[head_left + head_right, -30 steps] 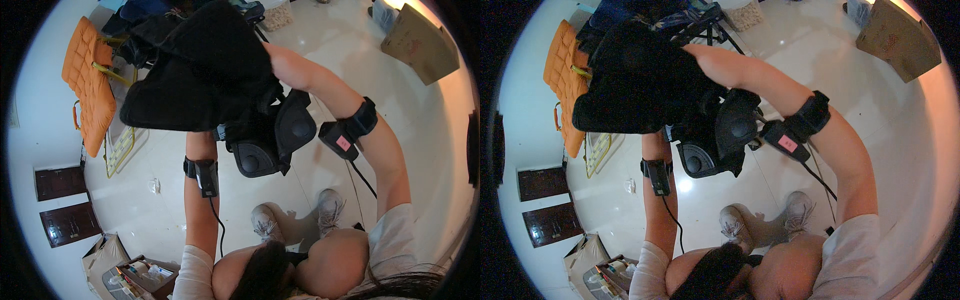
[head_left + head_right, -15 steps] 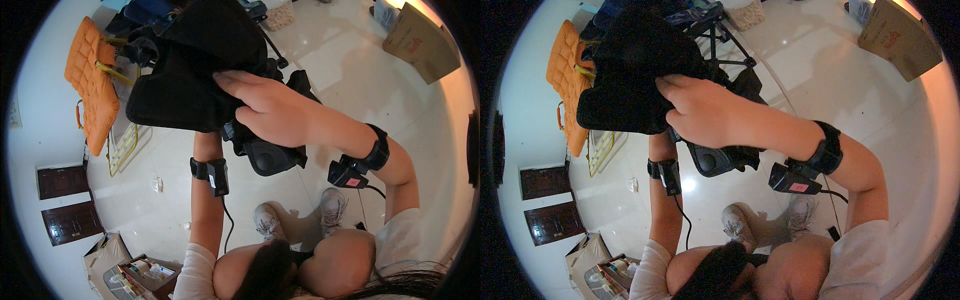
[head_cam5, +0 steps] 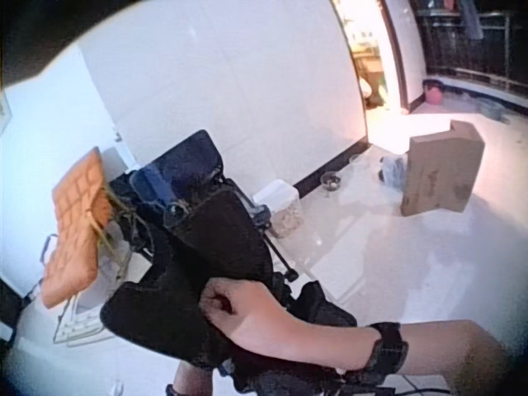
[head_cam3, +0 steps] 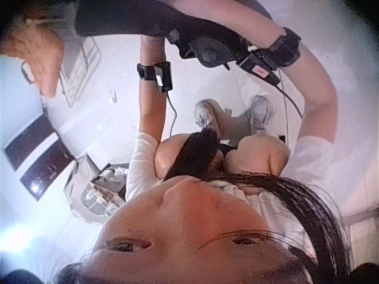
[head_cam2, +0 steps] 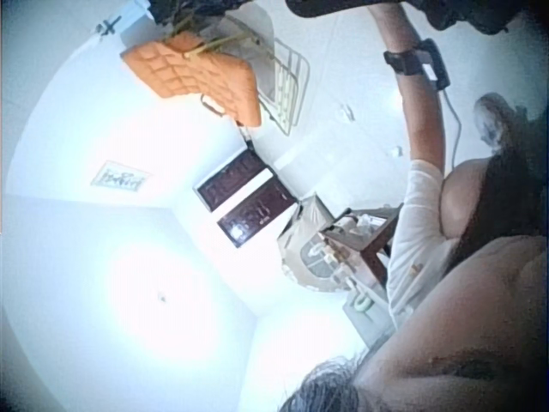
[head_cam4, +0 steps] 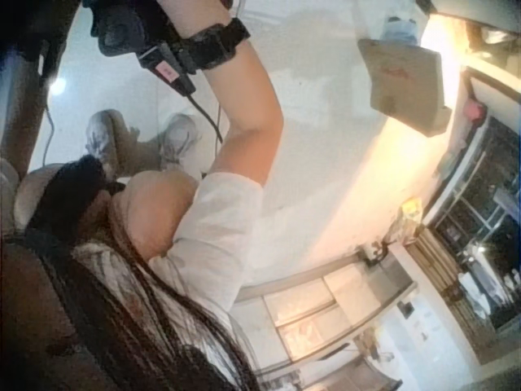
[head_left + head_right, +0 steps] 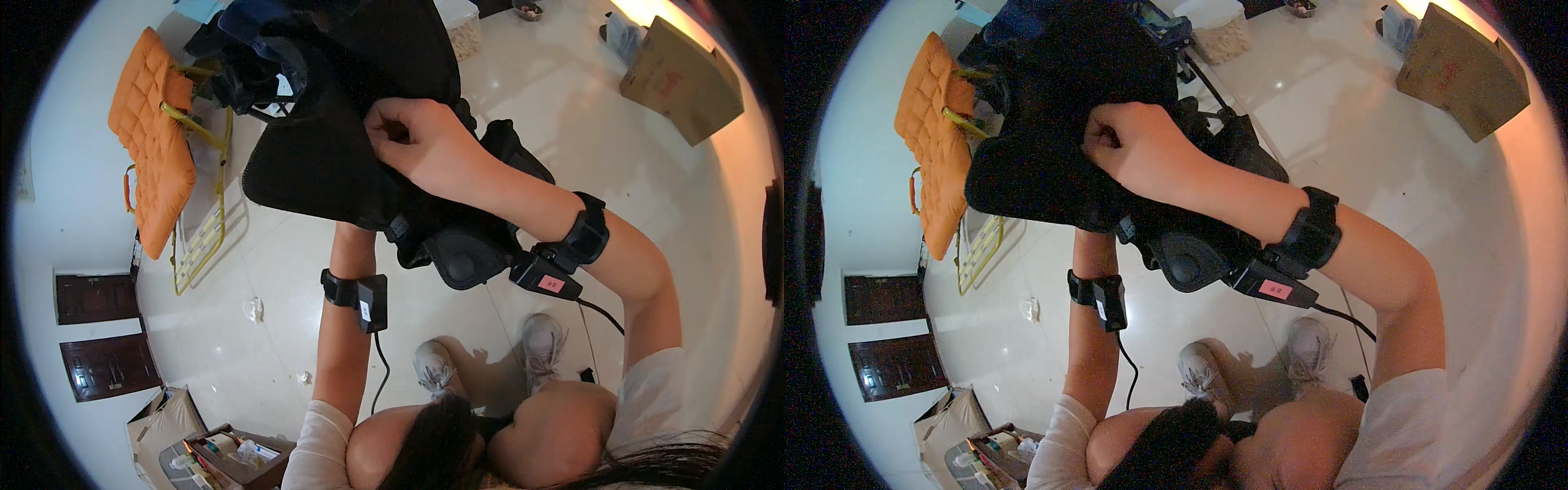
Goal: The person unbuckles and expands several folding chairs on the floor, checks their construction, then folds them back down into a compact shape and packs a separate item into a carrying bag.
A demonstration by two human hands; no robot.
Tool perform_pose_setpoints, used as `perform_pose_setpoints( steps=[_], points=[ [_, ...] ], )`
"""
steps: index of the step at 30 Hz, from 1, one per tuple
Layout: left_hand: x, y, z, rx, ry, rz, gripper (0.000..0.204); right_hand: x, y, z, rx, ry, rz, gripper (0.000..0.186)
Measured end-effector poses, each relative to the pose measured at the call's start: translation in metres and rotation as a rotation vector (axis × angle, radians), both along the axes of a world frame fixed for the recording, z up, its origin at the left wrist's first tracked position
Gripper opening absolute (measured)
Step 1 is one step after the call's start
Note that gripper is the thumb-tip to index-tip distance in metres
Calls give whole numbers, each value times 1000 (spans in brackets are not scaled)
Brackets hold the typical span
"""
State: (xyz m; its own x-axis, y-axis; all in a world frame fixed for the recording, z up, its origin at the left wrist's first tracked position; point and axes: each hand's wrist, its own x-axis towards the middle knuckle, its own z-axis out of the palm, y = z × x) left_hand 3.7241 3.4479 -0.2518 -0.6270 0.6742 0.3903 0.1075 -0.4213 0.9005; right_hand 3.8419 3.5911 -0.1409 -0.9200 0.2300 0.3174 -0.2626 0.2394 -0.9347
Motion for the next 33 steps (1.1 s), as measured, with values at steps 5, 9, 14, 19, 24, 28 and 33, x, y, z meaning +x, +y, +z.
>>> perform_pose_setpoints(
  steps=[5,9,14,19,24,28,33],
  points=[
    [-2,-3,3,-7,63,-6,46,-14,-7,-25,233,191,62,27],
    [-11,-12,3,-23,191,20,44,-13,-9,-18,353,246,232,38],
    [-20,-16,12,108,-321,-113,40,-7,-7,1,-118,-159,333,43],
    [-11,-14,20,64,-284,-95,38,-19,-7,-12,-146,-37,345,41],
    [-10,-14,25,50,-245,-85,35,-14,-2,-2,-185,57,170,24],
    [-10,-17,29,39,-215,-66,33,-13,-5,-11,-366,-27,277,41],
    [-7,-18,31,14,-179,-50,31,-6,-5,-18,207,342,251,54]
  ],
)
